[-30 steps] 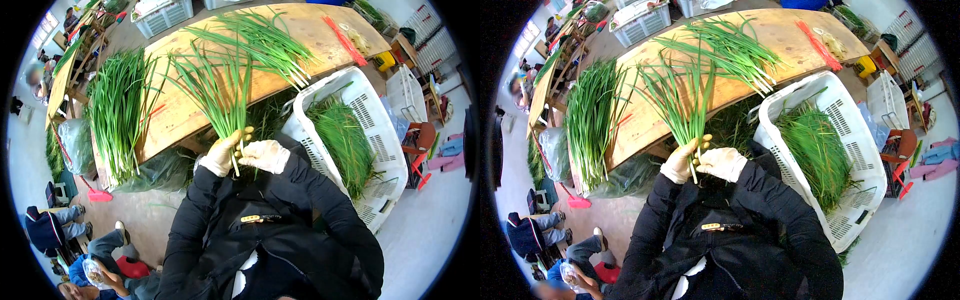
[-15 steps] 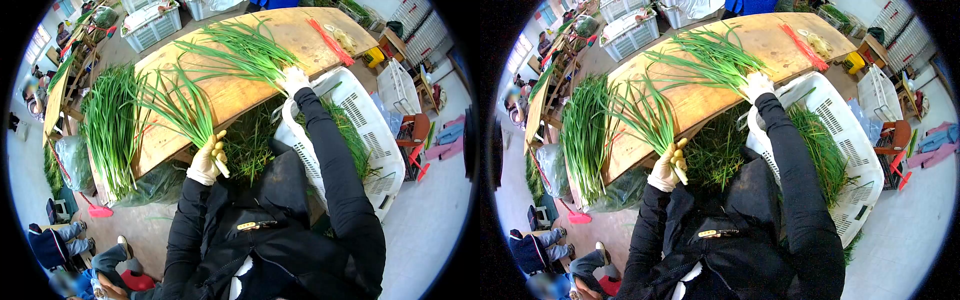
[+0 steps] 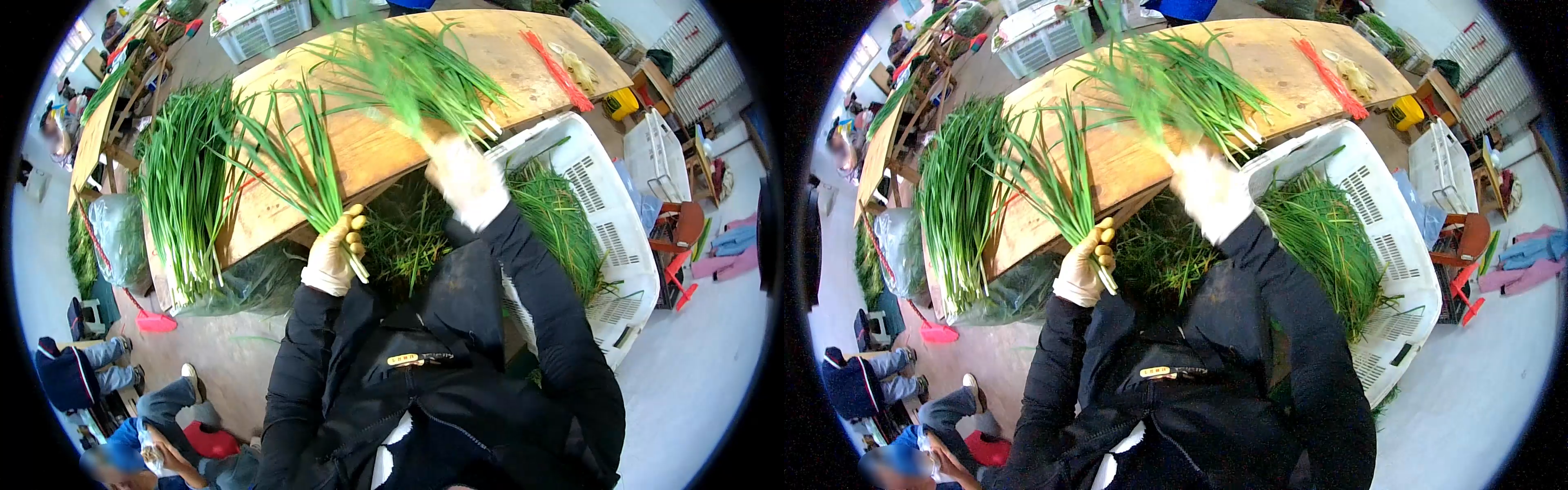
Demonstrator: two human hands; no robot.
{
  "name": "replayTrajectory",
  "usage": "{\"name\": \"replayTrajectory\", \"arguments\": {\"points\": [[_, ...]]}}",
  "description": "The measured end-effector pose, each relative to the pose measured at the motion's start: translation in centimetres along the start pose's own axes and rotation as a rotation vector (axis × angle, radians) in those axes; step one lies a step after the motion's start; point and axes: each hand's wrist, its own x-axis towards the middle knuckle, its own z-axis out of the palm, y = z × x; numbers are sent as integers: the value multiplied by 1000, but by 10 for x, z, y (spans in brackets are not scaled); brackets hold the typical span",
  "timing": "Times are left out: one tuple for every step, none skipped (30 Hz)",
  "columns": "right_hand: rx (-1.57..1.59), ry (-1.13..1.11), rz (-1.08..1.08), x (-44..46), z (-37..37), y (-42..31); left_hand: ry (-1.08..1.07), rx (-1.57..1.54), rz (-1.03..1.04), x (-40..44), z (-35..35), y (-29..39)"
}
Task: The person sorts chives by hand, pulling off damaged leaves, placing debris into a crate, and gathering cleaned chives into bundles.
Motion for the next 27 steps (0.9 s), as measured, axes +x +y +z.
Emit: {"name": "replayTrajectory", "arguments": {"points": [[285,-252,-51,-13,9,-3,2,47,-3,-2,0,-2],[541,-193,-137,-32,23,-2,69,77,-6,-5,3,-4],[708,-260,38,-40,18,-4,73,109,-8,-6,1,-4],[870,-327,218,-45,14,-4,75,141,-11,-7,-2,-4],[770,-152,221,-51,16,1,80,139,-10,-7,-3,-5],[666,23,222,-55,21,8,97,131,-3,-6,-4,-5],[610,155,242,-58,26,11,113,124,2,-6,-3,-6],[704,138,306,-65,29,14,115,124,2,-5,-2,-8],[715,80,352,-68,29,12,163,155,31,-4,1,-9],[726,21,398,-69,30,10,211,186,59,-4,4,-11],[648,52,329,-68,34,7,189,252,92,-1,3,-13],[572,81,261,-65,37,0,189,278,95,1,-1,-15],[592,149,208,-60,35,-11,176,251,98,5,-2,-16],[582,233,120,-56,35,-20,164,225,104,8,-2,-16],[571,187,104,-53,35,-29,194,216,104,10,1,-16],[559,141,89,-51,32,-39,218,219,76,11,4,-15],[577,29,89,-47,25,-49,169,156,44,17,0,-14],[591,-83,88,-42,20,-58,118,92,13,22,-1,-13],[519,-156,23,-38,25,-60,-63,-2,-29,27,-1,-12],[490,-247,26,-35,34,-63,-105,17,-30,29,-1,-14],[542,-214,-2,-32,36,-65,-116,37,-36,28,3,-12],[594,-180,-31,-29,37,-66,-126,56,-42,27,5,-11],[645,-289,60,-30,34,-64,-111,61,-14,27,1,-12],[645,-288,57,-32,34,-63,-95,66,16,25,-1,-11],[597,-300,54,-36,34,-62,-57,97,37,21,-4,-9],[548,-315,53,-42,33,-62,-74,94,44,20,-6,-7],[613,-292,38,-45,29,-64,-60,109,32,17,-7,-5]]}}
